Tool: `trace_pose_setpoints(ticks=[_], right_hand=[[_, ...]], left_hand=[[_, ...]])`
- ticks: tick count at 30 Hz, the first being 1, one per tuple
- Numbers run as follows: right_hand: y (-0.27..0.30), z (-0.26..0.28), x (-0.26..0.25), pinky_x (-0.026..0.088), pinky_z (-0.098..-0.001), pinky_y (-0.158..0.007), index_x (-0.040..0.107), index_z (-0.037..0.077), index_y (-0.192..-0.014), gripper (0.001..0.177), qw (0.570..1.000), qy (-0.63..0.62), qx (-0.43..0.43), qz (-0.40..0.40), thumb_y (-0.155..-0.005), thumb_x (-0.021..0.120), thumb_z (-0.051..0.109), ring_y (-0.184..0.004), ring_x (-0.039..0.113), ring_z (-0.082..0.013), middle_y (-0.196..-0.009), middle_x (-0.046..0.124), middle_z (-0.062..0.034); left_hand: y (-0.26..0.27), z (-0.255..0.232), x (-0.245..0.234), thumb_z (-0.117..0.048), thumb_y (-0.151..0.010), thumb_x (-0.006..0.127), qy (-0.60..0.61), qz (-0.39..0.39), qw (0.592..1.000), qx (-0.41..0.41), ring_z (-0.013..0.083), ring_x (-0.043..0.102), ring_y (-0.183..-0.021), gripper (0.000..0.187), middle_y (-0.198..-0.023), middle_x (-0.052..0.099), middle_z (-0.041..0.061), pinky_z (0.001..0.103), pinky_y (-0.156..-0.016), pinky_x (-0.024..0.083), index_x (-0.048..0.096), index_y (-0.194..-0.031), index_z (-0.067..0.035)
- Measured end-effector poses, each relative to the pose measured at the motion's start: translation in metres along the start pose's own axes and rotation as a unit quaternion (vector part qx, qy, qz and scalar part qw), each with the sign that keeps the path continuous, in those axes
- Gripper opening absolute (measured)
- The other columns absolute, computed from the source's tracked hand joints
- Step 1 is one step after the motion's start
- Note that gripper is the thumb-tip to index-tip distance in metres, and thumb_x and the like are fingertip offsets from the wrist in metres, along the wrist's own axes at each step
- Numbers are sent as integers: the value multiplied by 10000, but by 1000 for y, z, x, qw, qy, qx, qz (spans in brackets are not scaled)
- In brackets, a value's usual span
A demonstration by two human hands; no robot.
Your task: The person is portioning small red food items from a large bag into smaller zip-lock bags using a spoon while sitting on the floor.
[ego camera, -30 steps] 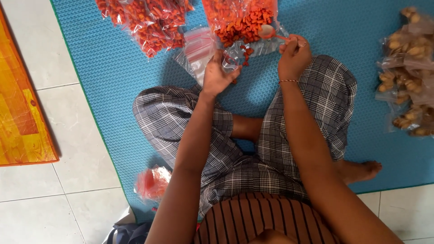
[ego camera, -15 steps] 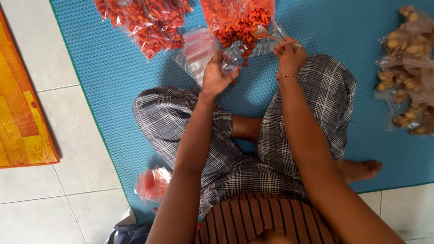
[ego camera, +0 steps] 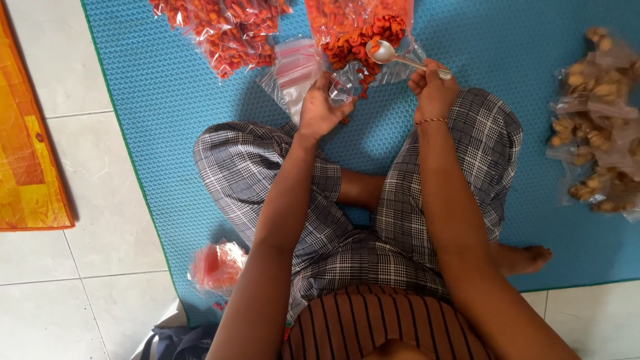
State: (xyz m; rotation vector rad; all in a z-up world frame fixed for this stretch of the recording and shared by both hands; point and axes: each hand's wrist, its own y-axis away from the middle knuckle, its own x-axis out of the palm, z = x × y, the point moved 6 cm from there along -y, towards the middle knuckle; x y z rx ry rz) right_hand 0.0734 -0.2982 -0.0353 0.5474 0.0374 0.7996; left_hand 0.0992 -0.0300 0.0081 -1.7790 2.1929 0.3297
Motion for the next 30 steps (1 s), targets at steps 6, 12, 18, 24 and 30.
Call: trace_pose_setpoints(ticks=[6, 12, 18, 24, 30], right_hand=[[14, 11, 7, 596, -234, -620, 704, -3, -1102, 168, 997, 7, 20, 77, -1007, 620, 107, -648, 650, -117, -814, 688, -72], [47, 24, 35, 605, -224, -704, 727, 38, -1094, 150, 965, 152, -94, 191, -1007, 614, 83, -719, 651, -105, -885, 698, -39], [81, 26, 61, 571, -265, -736, 687, -4, -1110, 156, 906, 202, -236, 288, -1031, 605, 103, -772, 648, -148, -940, 693, -93], [115, 58, 74, 445, -265, -618, 687, -25, -1061, 178, 838, 229, -400, 292, -948, 570, -95, -703, 583, -163, -991, 678, -105], [36, 45, 11, 520, -242, -503, 692, 9, -985, 113, 912, 288, -272, 108, -986, 584, 44, -571, 607, -110, -730, 654, -49]], left_hand=[[-2, 29, 5, -94, -636, 964, -46, -46, 998, -8, 283, 727, -993, 931, -1150, 700, 162, 359, -873, 599, 444, -1404, -12], [-4, 40, 11, -19, -634, 931, -56, -26, 998, -28, 267, 738, -1045, 1116, -1248, 681, 144, 357, -957, 621, 293, -1548, -55], [-1, 29, 9, 40, -690, 874, 59, -39, 997, 25, 173, 709, -888, 894, -1061, 684, 72, 280, -840, 587, 412, -1449, -52], [-3, 36, 5, -162, -678, 927, -50, -55, 997, -13, 297, 700, -996, 737, -1125, 682, 162, 381, -888, 577, 494, -1260, -28], [-2, 38, 6, -125, -662, 953, -30, -50, 998, -12, 296, 720, -1052, 807, -1163, 694, 158, 371, -936, 587, 490, -1314, -9]])
